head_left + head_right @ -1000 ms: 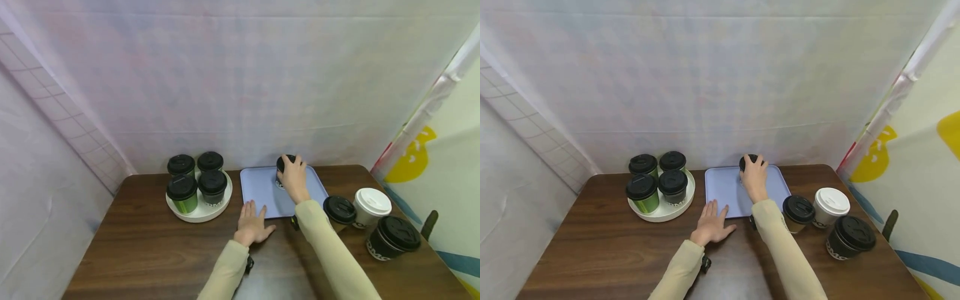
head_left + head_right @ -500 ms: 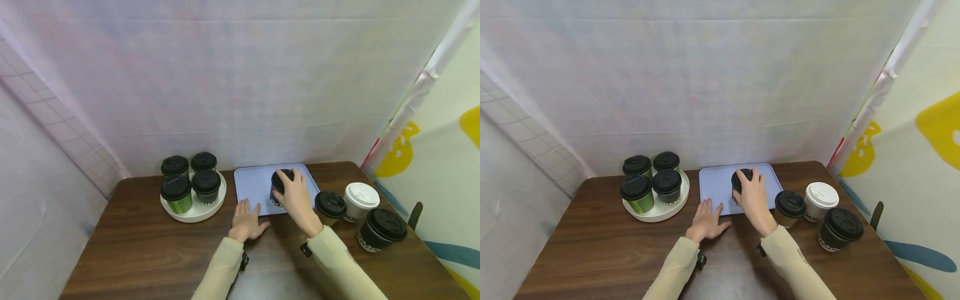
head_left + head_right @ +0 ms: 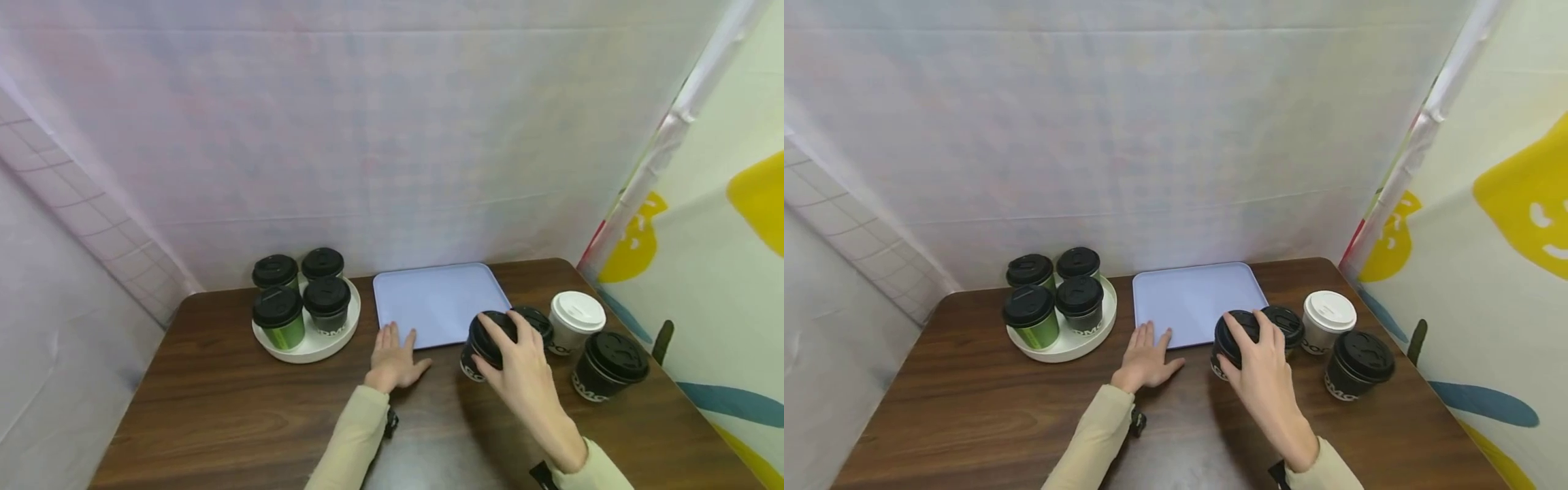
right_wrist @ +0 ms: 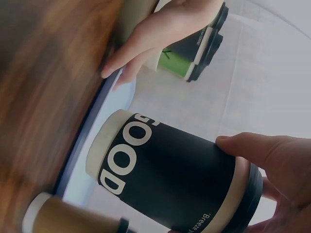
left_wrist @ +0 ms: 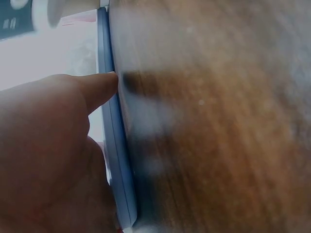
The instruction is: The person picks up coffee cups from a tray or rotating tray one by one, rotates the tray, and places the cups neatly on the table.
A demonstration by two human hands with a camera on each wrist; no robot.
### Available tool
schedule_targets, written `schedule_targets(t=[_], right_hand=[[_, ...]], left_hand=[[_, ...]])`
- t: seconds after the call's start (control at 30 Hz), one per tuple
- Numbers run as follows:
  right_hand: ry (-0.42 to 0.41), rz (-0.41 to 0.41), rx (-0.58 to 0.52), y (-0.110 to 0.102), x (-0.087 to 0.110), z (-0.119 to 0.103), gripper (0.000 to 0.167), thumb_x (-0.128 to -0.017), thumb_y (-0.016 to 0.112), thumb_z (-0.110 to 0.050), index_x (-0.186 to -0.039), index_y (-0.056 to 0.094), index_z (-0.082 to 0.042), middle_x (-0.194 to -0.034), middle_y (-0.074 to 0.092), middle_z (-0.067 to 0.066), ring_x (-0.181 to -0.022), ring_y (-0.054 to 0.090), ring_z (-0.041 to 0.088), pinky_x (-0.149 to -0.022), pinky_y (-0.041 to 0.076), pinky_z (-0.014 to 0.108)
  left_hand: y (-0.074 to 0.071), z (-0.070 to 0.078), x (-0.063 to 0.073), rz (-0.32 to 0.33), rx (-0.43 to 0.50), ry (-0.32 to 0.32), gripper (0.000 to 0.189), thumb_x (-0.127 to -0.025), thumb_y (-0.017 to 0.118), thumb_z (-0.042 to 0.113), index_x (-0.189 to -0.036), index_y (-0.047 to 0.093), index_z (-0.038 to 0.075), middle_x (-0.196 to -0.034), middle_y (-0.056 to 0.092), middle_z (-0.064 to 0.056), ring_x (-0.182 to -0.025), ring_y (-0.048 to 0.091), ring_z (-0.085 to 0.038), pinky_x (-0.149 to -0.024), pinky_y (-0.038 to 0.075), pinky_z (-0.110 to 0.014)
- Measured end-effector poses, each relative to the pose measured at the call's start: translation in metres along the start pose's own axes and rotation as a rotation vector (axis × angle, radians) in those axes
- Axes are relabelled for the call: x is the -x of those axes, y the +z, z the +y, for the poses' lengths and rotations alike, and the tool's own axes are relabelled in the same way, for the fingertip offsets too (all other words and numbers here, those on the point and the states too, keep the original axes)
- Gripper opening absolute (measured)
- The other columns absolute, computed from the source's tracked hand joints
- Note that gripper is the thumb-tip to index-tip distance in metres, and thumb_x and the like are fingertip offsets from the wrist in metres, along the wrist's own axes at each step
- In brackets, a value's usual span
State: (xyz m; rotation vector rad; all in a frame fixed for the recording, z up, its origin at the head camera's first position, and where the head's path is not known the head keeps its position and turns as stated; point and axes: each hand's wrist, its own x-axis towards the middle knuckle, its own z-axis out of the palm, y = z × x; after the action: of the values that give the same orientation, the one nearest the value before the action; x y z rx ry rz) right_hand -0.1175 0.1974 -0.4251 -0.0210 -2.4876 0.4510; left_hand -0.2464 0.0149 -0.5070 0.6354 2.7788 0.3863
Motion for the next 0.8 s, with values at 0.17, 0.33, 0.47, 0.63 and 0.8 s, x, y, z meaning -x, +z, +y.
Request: schedule_targets(t=[0.17, 0.33, 0.47, 0.63, 0.8], right_hand=[[0.022, 0.029, 0.043, -0.016, 0.022, 0.018, 0.07, -0.069, 0.095, -0.012, -0.134, 0.069, -0.019, -0.139, 0.053, 0.031, -0.115, 0.056, 0.059, -0.069, 0.054, 0.074], [0.066, 0.02, 0.084, -0.023, 0.037, 0.038, 0.069, -0.07, 0.094, -0.012, -0.134, 0.068, -0.017, -0.137, 0.052, 0.032, -0.114, 0.054, 0.06, -0.066, 0.053, 0.075], [0.121, -0.026, 0.106, -0.026, 0.044, 0.049, 0.068, -0.074, 0.093, -0.013, -0.137, 0.067, -0.017, -0.14, 0.05, 0.034, -0.118, 0.052, 0.061, -0.061, 0.052, 0.076], [0.15, -0.048, 0.116, -0.024, 0.048, 0.059, 0.067, -0.075, 0.091, -0.013, -0.137, 0.066, -0.016, -0.14, 0.048, 0.036, -0.12, 0.05, 0.062, -0.057, 0.052, 0.075], [0.161, -0.056, 0.123, -0.021, 0.049, 0.065, 0.066, -0.076, 0.09, -0.015, -0.138, 0.064, -0.015, -0.141, 0.046, 0.037, -0.12, 0.048, 0.064, -0.055, 0.052, 0.075]], left_hand=[[0.0, 0.0, 0.0, 0.002, 0.005, 0.003, 0.077, -0.101, 0.05, 0.059, -0.163, 0.033, 0.016, -0.172, 0.013, -0.029, -0.163, 0.012, -0.041, -0.135, 0.008, -0.048], [0.001, 0.001, 0.0, 0.003, -0.005, 0.006, 0.077, -0.101, 0.051, 0.057, -0.163, 0.032, 0.015, -0.171, 0.012, -0.029, -0.163, 0.012, -0.041, -0.135, 0.008, -0.049], [0.002, -0.001, -0.001, 0.004, -0.011, 0.007, 0.077, -0.102, 0.05, 0.057, -0.164, 0.031, 0.015, -0.172, 0.011, -0.029, -0.163, 0.011, -0.042, -0.135, 0.007, -0.049], [0.002, -0.002, -0.001, 0.006, 0.003, 0.004, 0.077, -0.102, 0.05, 0.058, -0.163, 0.032, 0.015, -0.172, 0.012, -0.029, -0.163, 0.012, -0.041, -0.135, 0.008, -0.049], [0.001, 0.0, -0.001, 0.012, 0.002, 0.012, 0.078, -0.102, 0.05, 0.059, -0.163, 0.033, 0.014, -0.171, 0.013, -0.03, -0.163, 0.013, -0.041, -0.135, 0.009, -0.05]])
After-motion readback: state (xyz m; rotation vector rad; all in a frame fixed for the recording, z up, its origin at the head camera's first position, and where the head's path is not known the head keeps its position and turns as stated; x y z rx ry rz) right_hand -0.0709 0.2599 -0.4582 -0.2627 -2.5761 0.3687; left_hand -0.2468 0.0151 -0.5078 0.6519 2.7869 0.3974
